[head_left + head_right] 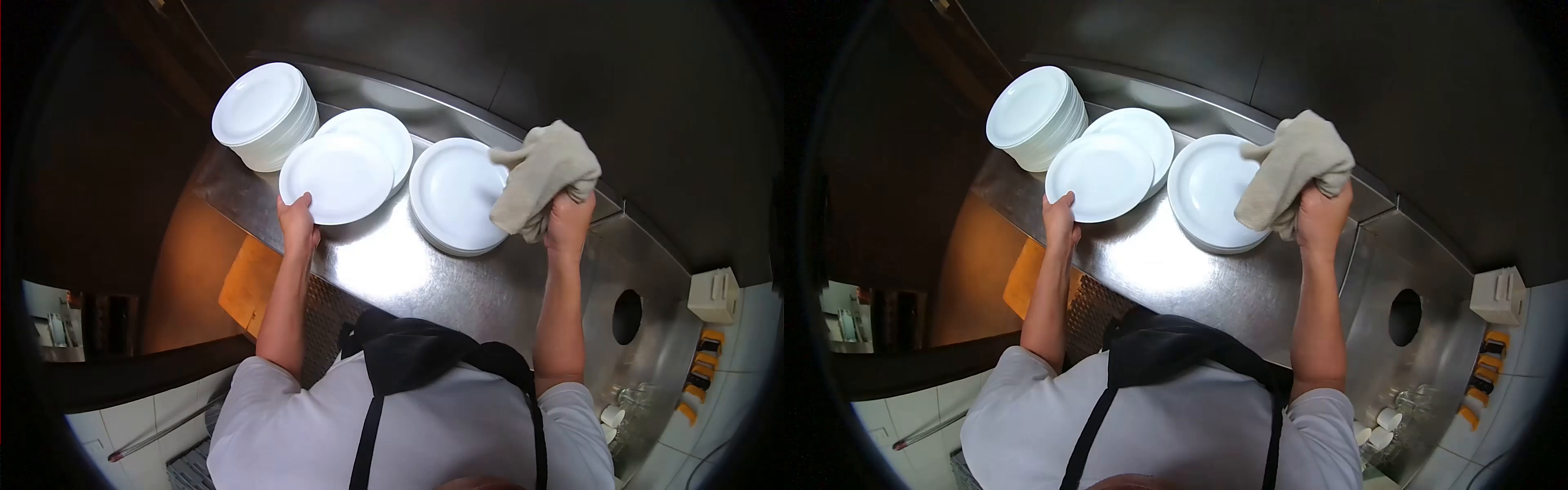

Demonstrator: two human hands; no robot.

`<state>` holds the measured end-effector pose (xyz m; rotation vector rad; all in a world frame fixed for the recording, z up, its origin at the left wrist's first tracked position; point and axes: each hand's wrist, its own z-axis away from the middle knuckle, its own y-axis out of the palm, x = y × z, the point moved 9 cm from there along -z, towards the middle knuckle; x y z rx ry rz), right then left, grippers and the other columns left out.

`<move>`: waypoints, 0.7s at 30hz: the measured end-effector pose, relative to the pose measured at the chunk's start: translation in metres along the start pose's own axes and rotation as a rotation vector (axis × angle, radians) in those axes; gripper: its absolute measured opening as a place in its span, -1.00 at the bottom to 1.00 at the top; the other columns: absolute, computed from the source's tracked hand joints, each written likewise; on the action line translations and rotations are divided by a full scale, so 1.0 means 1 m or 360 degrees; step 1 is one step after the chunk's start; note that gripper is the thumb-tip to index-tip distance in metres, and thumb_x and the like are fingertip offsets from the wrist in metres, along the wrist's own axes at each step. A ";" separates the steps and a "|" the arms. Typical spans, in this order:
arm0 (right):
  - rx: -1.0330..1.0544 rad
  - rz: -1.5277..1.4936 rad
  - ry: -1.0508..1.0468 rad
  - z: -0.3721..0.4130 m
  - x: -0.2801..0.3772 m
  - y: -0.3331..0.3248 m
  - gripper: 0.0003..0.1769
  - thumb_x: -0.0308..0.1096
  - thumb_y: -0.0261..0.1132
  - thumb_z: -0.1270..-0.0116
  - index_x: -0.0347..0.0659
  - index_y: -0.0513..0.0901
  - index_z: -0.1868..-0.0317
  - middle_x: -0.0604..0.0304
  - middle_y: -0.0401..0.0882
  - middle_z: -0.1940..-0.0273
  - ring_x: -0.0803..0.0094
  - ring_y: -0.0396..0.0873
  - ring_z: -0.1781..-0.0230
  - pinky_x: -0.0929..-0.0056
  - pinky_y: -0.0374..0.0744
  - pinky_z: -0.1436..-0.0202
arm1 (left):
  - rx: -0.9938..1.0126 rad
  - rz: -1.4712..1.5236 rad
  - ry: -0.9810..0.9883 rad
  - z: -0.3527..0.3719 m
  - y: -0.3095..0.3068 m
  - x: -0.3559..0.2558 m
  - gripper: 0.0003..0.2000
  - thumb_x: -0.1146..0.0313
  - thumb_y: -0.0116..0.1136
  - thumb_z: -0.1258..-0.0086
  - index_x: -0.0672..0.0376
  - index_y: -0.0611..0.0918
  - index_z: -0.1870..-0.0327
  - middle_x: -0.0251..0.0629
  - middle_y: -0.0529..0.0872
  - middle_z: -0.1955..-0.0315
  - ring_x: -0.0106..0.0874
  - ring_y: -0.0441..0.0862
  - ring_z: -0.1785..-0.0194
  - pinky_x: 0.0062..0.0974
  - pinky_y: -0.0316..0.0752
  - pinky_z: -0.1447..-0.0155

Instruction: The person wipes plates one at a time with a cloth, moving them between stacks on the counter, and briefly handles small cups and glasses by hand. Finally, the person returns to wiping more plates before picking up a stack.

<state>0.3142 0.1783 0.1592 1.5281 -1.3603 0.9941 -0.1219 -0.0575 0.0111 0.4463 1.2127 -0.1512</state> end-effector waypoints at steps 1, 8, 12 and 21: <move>0.0089 0.0120 0.0073 -0.001 -0.004 0.002 -0.56 -0.51 0.37 -0.26 -0.34 0.54 -0.16 0.12 0.67 -0.05 0.42 0.63 0.00 0.42 0.57 -0.10 | -0.0013 0.0038 0.0028 -0.004 0.000 0.004 -0.52 0.65 0.03 -0.39 0.32 0.31 -0.35 0.07 0.59 -0.15 -0.12 0.63 -0.16 -0.21 0.59 -0.21; 0.0432 0.1094 0.0288 -0.007 -0.036 0.015 -0.21 -0.32 0.59 0.01 -0.27 0.46 -0.24 -0.10 0.65 -0.09 0.08 0.66 -0.07 0.24 0.59 -0.15 | -0.0080 0.0081 0.0107 -0.017 0.004 0.014 -0.52 0.65 0.03 -0.38 0.34 0.34 -0.34 0.05 0.59 -0.17 -0.15 0.61 -0.18 -0.26 0.55 -0.25; 0.0166 0.1161 0.0145 -0.011 -0.060 0.046 -0.09 -0.21 0.64 0.02 -0.28 0.43 -0.33 -0.21 0.59 -0.20 -0.05 0.60 -0.21 0.17 0.57 -0.20 | -0.0085 0.0058 0.0097 -0.025 0.016 0.025 -0.52 0.64 0.02 -0.40 0.33 0.34 -0.36 0.03 0.57 -0.19 -0.15 0.58 -0.22 -0.28 0.51 -0.28; 0.1193 0.1370 -0.0388 0.101 -0.092 0.161 -0.06 -0.06 0.56 0.03 -0.21 0.47 -0.38 -0.10 0.48 -0.35 -0.01 0.32 -0.47 -0.05 0.13 -0.59 | -0.0093 -0.0389 0.0265 -0.054 0.033 0.053 -0.35 0.47 0.08 -0.48 0.32 0.12 -0.55 0.10 0.24 -0.44 -0.14 0.33 -0.44 -0.27 0.24 -0.49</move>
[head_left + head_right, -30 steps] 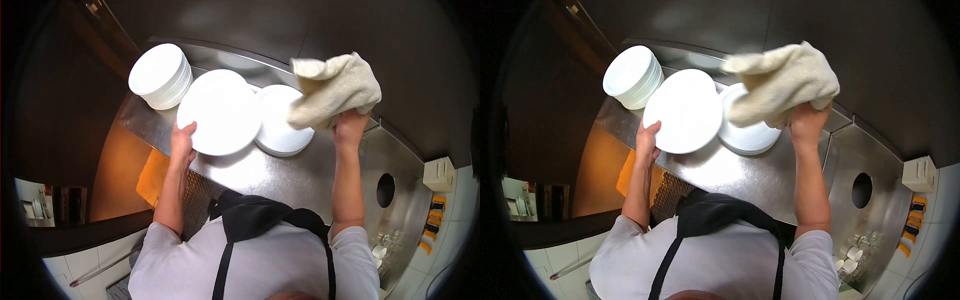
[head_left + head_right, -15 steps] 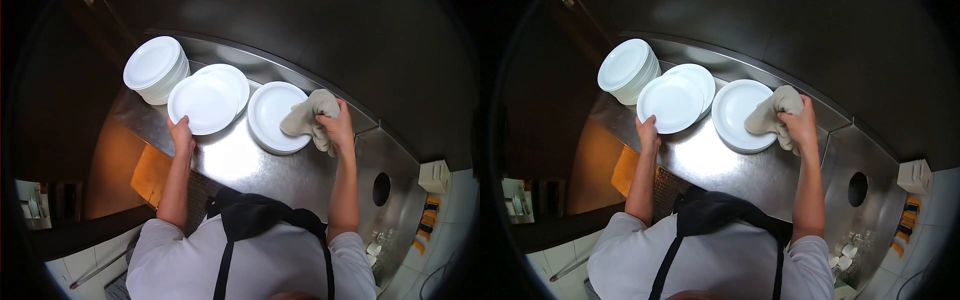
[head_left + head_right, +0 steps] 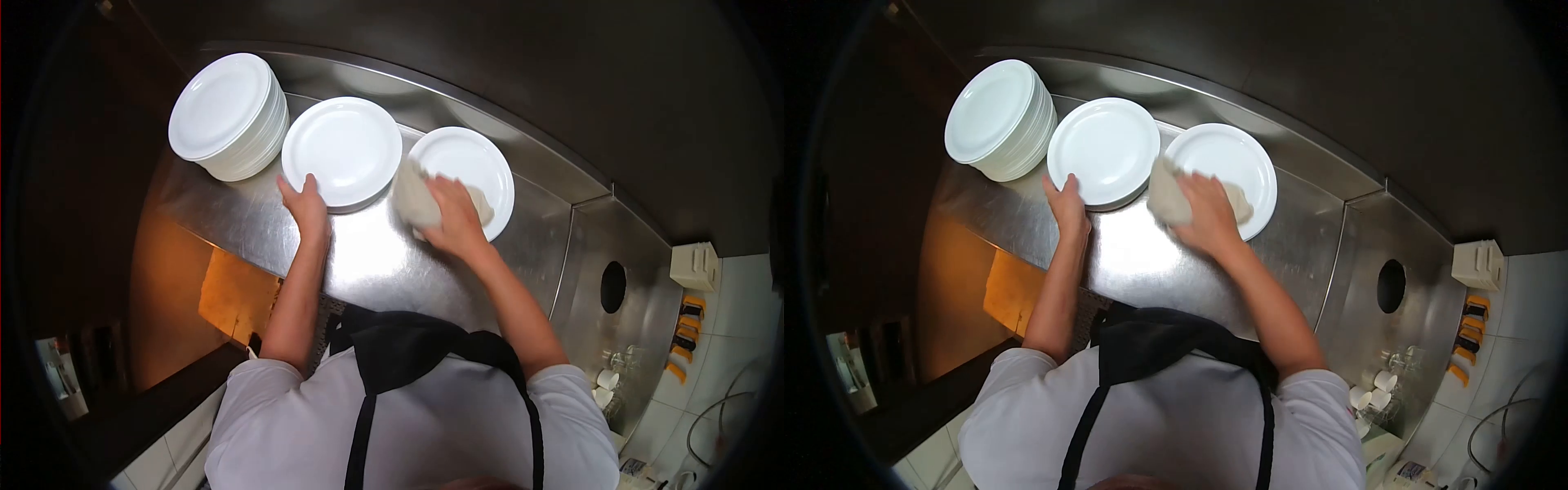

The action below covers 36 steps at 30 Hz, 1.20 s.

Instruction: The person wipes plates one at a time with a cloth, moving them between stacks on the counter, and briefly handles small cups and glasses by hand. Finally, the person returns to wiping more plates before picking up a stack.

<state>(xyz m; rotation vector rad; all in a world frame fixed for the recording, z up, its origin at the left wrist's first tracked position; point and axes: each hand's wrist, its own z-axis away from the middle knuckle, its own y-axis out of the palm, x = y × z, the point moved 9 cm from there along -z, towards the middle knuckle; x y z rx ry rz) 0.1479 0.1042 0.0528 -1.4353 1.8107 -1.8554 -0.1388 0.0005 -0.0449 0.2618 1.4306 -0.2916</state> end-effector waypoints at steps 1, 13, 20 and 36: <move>0.0161 -0.0016 0.0015 0.018 0.001 -0.004 -0.06 -0.16 0.58 0.08 -0.17 0.47 -0.39 -0.07 0.49 -0.34 -0.01 0.34 -0.46 -0.04 0.14 -0.58 | -0.0063 -0.0120 0.0097 0.005 -0.007 -0.013 -0.32 0.45 0.08 -0.49 0.33 0.08 -0.56 0.10 0.19 -0.46 -0.13 0.31 -0.46 -0.28 0.21 -0.50; -0.0462 0.0337 0.0384 -0.039 -0.041 -0.025 -0.04 0.02 0.48 -0.10 -0.39 0.34 -0.39 -0.26 0.38 -0.34 -0.18 0.23 -0.45 -0.18 0.04 -0.56 | 0.1354 -0.0442 0.0657 0.191 0.092 -0.018 0.02 0.25 0.50 -0.21 0.27 0.02 -0.58 0.03 0.18 -0.47 -0.07 0.10 -0.53 -0.13 0.12 -0.53; 0.0214 -0.0068 -0.0190 0.009 0.006 0.003 -0.05 0.02 0.47 -0.01 -0.23 0.41 -0.40 -0.14 0.41 -0.38 -0.09 0.28 -0.49 -0.13 0.13 -0.57 | 0.1448 -0.0572 0.0906 0.195 0.120 -0.001 0.09 0.15 0.54 -0.12 0.19 0.00 -0.57 0.09 0.08 -0.45 0.07 -0.05 -0.54 0.00 -0.08 -0.56; -0.0360 0.0328 0.0531 0.082 -0.022 -0.033 -0.29 -0.21 0.52 0.00 -0.30 0.55 -0.19 -0.15 0.61 -0.09 -0.08 0.50 -0.21 0.00 0.34 -0.38 | 0.1364 -0.0300 0.0562 0.193 0.105 -0.008 0.11 0.31 0.48 -0.18 0.42 -0.14 -0.57 0.28 -0.06 -0.46 0.16 -0.01 -0.50 -0.03 -0.07 -0.56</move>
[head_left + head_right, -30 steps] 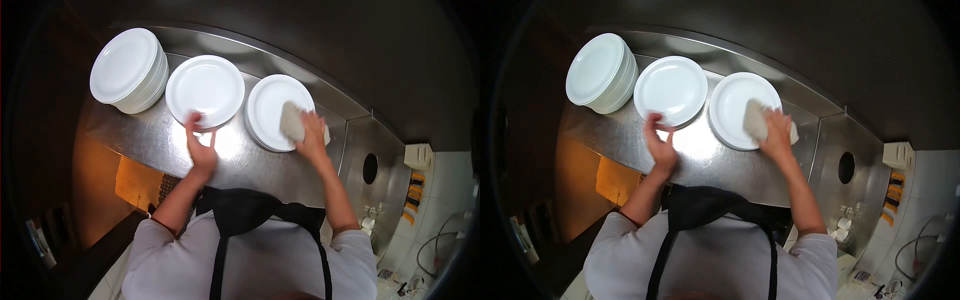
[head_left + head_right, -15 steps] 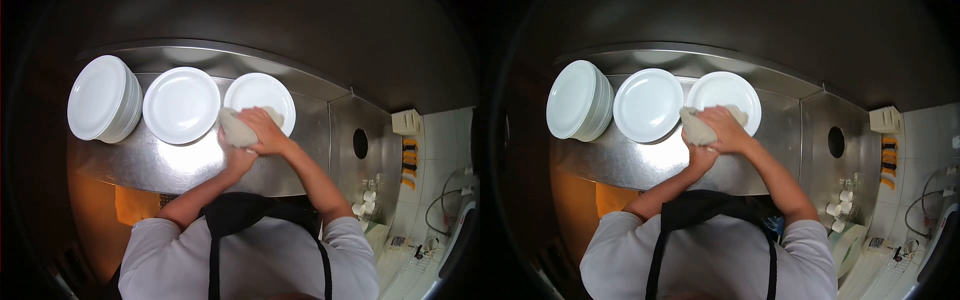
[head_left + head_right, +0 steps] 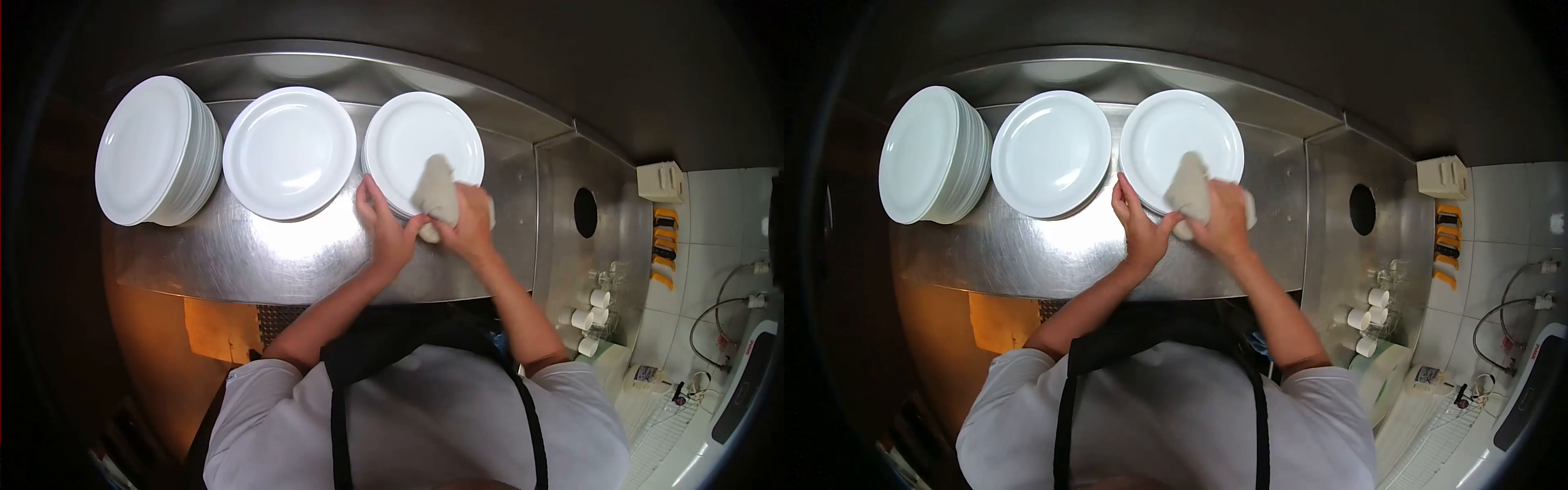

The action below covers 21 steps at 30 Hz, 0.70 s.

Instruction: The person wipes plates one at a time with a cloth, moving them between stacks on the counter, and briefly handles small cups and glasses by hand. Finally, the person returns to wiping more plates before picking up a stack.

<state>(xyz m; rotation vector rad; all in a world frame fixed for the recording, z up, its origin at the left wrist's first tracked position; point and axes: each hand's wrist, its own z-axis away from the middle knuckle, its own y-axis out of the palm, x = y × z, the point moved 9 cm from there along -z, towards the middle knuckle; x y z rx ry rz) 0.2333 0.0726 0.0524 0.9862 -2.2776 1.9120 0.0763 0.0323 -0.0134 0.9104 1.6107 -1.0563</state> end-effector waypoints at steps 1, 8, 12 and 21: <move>0.0011 -0.0103 0.0050 0.000 0.021 0.003 -0.33 -0.24 0.51 -0.02 -0.33 0.57 -0.15 -0.12 0.64 -0.06 -0.02 0.54 -0.17 0.04 0.38 -0.36 | 0.0004 0.0004 0.0006 -0.003 -0.002 0.002 0.08 0.31 0.46 -0.19 0.42 -0.11 -0.57 0.28 -0.05 -0.46 0.16 0.00 -0.50 -0.03 -0.07 -0.56; -0.0363 -0.1885 0.0582 -0.035 -0.021 -0.036 -0.66 -0.45 0.40 -0.21 -0.33 0.64 -0.01 0.07 0.75 0.08 0.41 0.67 0.10 0.38 0.62 -0.02 | 0.0163 -0.0151 0.0231 -0.004 -0.052 -0.073 -0.23 0.35 0.32 -0.31 0.39 0.22 -0.50 0.19 0.23 -0.40 0.00 0.27 -0.44 -0.18 0.22 -0.48; -0.0237 -0.0542 0.0116 -0.082 -0.027 -0.071 -0.34 -0.16 0.53 -0.12 -0.25 0.58 -0.20 -0.11 0.67 -0.12 0.03 0.63 -0.19 0.08 0.52 -0.28 | 0.0060 -0.0353 0.0342 -0.070 -0.052 -0.088 -0.59 0.34 0.20 -0.43 0.36 0.55 -0.23 0.07 0.59 -0.13 -0.05 0.56 -0.21 -0.25 0.43 -0.33; 0.0318 -0.0422 -0.0351 -0.022 0.023 0.023 -0.11 -0.12 0.59 0.03 -0.05 0.50 -0.38 -0.02 0.43 -0.39 0.08 0.21 -0.55 -0.15 0.09 -0.57 | 0.0154 -0.1178 0.0265 -0.177 0.000 -0.038 -0.63 0.25 0.28 -0.40 0.24 0.66 -0.15 0.03 0.73 0.05 -0.11 0.71 -0.01 -0.26 0.58 -0.11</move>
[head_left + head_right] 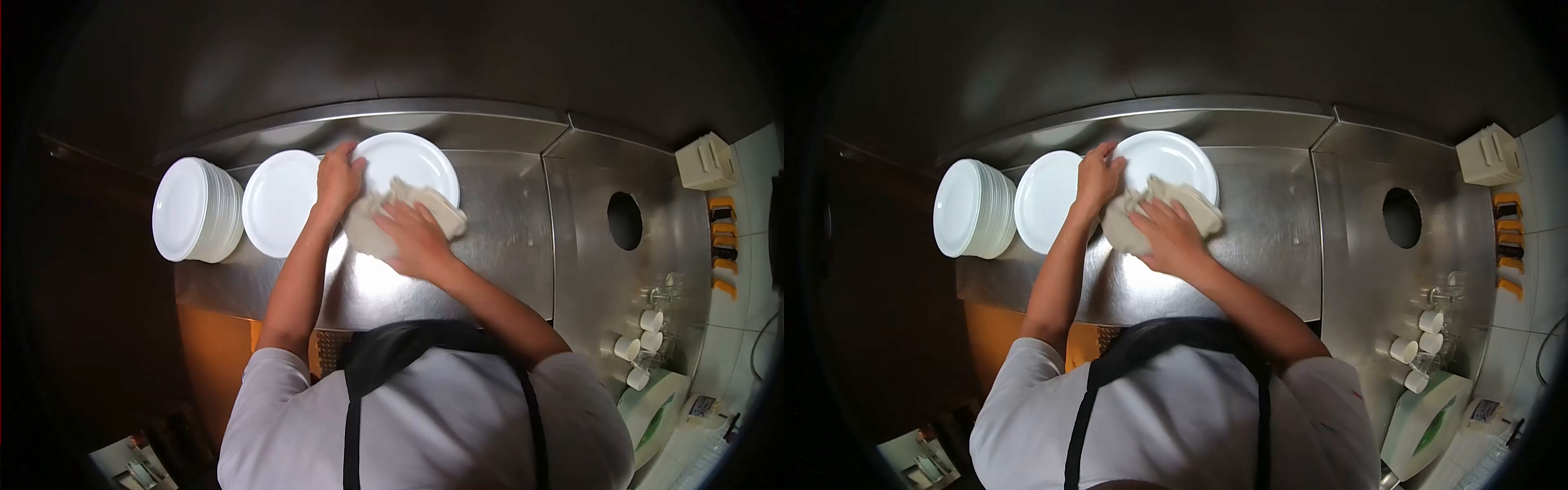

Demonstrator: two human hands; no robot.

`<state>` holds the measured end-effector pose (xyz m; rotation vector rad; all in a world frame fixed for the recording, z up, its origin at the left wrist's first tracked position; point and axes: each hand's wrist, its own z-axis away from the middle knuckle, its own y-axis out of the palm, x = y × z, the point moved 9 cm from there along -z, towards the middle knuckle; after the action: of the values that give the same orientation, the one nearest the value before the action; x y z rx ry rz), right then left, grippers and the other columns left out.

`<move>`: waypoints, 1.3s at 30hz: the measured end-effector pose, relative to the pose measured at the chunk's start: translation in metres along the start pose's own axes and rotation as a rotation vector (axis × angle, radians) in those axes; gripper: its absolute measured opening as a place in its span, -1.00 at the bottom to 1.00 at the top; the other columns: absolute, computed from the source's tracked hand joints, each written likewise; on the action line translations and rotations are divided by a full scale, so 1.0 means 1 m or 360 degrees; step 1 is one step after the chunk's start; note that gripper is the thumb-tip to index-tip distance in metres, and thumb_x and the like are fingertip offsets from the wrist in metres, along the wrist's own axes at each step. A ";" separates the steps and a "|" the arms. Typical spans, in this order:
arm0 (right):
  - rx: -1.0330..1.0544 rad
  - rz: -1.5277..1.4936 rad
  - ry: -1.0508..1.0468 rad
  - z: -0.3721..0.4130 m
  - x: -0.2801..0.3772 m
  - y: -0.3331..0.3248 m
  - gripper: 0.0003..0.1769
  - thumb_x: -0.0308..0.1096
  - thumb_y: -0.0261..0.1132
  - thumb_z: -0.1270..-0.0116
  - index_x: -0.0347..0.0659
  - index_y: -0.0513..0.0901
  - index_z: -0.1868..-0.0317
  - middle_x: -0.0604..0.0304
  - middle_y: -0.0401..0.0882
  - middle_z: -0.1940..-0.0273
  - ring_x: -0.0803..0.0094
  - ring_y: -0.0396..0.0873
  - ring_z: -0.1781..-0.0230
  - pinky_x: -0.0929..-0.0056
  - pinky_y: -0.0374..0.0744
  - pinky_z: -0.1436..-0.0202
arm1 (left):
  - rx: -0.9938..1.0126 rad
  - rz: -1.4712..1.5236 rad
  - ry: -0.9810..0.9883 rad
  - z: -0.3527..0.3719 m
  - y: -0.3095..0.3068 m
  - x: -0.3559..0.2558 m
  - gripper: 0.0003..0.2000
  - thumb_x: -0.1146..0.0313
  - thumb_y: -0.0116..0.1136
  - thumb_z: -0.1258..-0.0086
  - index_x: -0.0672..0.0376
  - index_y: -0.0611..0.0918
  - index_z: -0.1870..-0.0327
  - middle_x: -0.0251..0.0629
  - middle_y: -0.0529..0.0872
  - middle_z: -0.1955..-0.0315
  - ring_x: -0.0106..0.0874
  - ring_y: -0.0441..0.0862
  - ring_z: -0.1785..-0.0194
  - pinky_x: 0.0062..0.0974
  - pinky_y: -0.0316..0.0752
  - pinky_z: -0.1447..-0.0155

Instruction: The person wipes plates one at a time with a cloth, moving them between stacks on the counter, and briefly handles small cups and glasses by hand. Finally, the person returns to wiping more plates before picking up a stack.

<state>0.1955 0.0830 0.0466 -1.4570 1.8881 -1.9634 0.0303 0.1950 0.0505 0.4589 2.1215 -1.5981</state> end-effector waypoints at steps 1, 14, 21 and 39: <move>-0.0098 0.0042 0.0050 0.018 -0.015 -0.010 -0.11 -0.19 0.60 0.05 -0.07 0.50 -0.38 -0.05 0.40 -0.41 0.05 0.21 -0.54 -0.13 0.11 -0.56 | 0.0025 0.0042 -0.0066 -0.002 0.001 0.002 -0.62 0.27 0.32 -0.36 0.23 0.67 -0.14 0.02 0.74 0.05 -0.11 0.71 0.01 -0.26 0.58 -0.09; -0.1148 -0.0771 0.0508 0.024 -0.134 -0.061 -0.01 -0.59 0.59 0.08 -0.14 0.37 -0.43 0.05 0.56 -0.21 0.17 0.54 -0.26 0.27 0.47 -0.35 | -0.0248 -0.0057 -0.0172 0.002 -0.023 -0.036 -0.58 0.09 0.29 -0.37 0.39 0.56 0.17 0.16 0.67 0.20 0.03 0.64 0.13 -0.11 0.51 0.00; -0.0978 -0.1748 -0.0054 0.015 -0.050 -0.128 -0.13 -0.50 0.53 -0.03 -0.30 0.36 -0.39 0.00 0.54 -0.26 0.19 0.55 -0.25 0.22 0.48 -0.36 | -0.0233 0.0727 -0.0173 -0.006 -0.038 -0.072 -0.53 -0.01 0.13 -0.49 0.34 0.58 -0.02 0.11 0.76 0.22 -0.07 0.73 0.13 -0.23 0.57 0.00; -0.0800 -0.1222 -0.0530 -0.098 0.146 -0.075 -0.09 0.16 0.52 -0.03 -0.19 0.54 -0.33 -0.27 0.38 -0.36 -0.25 0.34 -0.40 -0.06 0.30 -0.47 | 0.1263 0.3641 0.0285 0.042 -0.043 0.010 -0.54 -0.07 0.14 -0.41 0.19 0.51 -0.02 -0.14 0.60 0.25 -0.27 0.52 0.18 -0.29 0.44 0.07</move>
<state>0.0938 0.0864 0.2079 -2.7715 1.9035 -1.2859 0.0059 0.1427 0.0709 2.0539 -0.0980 -0.5609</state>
